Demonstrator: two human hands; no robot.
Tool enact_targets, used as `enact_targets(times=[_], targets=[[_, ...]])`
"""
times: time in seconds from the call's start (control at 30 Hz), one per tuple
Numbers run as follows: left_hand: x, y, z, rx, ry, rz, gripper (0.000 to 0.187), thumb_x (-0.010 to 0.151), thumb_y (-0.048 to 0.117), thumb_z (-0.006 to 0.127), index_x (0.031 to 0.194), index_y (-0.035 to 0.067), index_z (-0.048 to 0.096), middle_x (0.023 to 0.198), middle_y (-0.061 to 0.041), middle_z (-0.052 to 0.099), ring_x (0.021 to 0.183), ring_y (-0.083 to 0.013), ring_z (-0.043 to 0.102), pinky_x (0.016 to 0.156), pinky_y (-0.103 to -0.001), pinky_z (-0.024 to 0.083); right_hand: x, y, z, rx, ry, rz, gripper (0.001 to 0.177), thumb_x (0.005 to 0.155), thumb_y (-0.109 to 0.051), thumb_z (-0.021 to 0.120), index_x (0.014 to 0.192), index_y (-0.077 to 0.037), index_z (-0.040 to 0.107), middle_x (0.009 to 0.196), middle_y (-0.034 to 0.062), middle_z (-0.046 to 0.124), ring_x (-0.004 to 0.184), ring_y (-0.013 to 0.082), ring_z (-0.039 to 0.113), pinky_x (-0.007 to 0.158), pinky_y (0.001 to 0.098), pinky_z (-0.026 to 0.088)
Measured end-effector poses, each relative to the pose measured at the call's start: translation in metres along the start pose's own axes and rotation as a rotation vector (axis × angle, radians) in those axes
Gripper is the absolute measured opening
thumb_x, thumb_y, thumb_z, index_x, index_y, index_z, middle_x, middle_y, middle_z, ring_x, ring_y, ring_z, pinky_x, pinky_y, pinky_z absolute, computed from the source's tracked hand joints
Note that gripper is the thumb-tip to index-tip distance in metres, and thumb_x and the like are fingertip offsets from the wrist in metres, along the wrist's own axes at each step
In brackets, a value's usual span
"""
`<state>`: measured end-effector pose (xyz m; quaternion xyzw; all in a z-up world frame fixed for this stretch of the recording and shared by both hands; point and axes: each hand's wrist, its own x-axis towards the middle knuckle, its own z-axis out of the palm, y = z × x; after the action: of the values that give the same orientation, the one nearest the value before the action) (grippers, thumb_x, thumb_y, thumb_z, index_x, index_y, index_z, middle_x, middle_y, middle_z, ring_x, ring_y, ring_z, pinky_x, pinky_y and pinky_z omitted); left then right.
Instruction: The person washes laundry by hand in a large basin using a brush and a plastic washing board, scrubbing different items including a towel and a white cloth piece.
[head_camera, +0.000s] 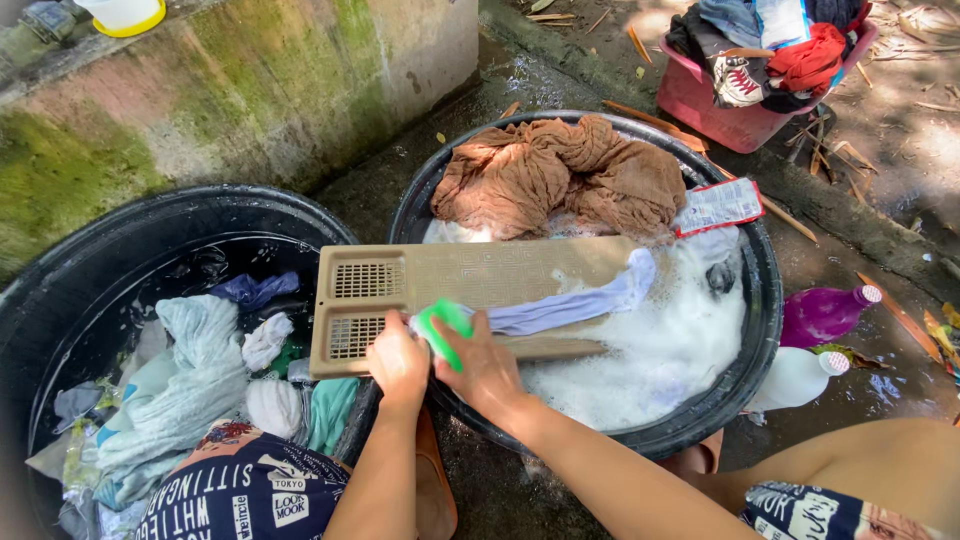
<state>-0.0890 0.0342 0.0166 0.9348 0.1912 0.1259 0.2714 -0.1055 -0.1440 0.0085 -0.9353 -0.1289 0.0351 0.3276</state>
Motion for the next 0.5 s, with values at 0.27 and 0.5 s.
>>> enact_targets(times=[0.27, 0.5], targets=[[0.000, 0.006, -0.008, 0.041, -0.275, -0.109, 0.041, 0.081, 0.046, 0.079, 0.097, 0.010, 0.067, 0.092, -0.015, 0.074, 0.095, -0.0386, 0.070, 0.084, -0.051, 0.053, 0.024, 0.146, -0.099, -0.352, 0.341, 0.275, 0.061, 0.097, -0.033, 0.066, 0.153, -0.025, 0.043, 0.133, 0.0265, 0.053, 0.091, 0.0416, 0.068, 0.074, 0.0530, 0.055], [-0.004, -0.016, 0.003, 0.041, -0.253, -0.071, 0.035, 0.081, 0.042, 0.079, 0.094, 0.012, 0.069, 0.093, -0.016, 0.075, 0.094, -0.0383, 0.070, 0.084, -0.050, 0.054, -0.019, 0.052, 0.006, -0.212, -0.038, 0.175, 0.083, 0.088, -0.048, 0.071, 0.157, -0.039, 0.026, 0.161, 0.0197, 0.026, 0.150, 0.0419, 0.023, 0.119, 0.0494, 0.022]])
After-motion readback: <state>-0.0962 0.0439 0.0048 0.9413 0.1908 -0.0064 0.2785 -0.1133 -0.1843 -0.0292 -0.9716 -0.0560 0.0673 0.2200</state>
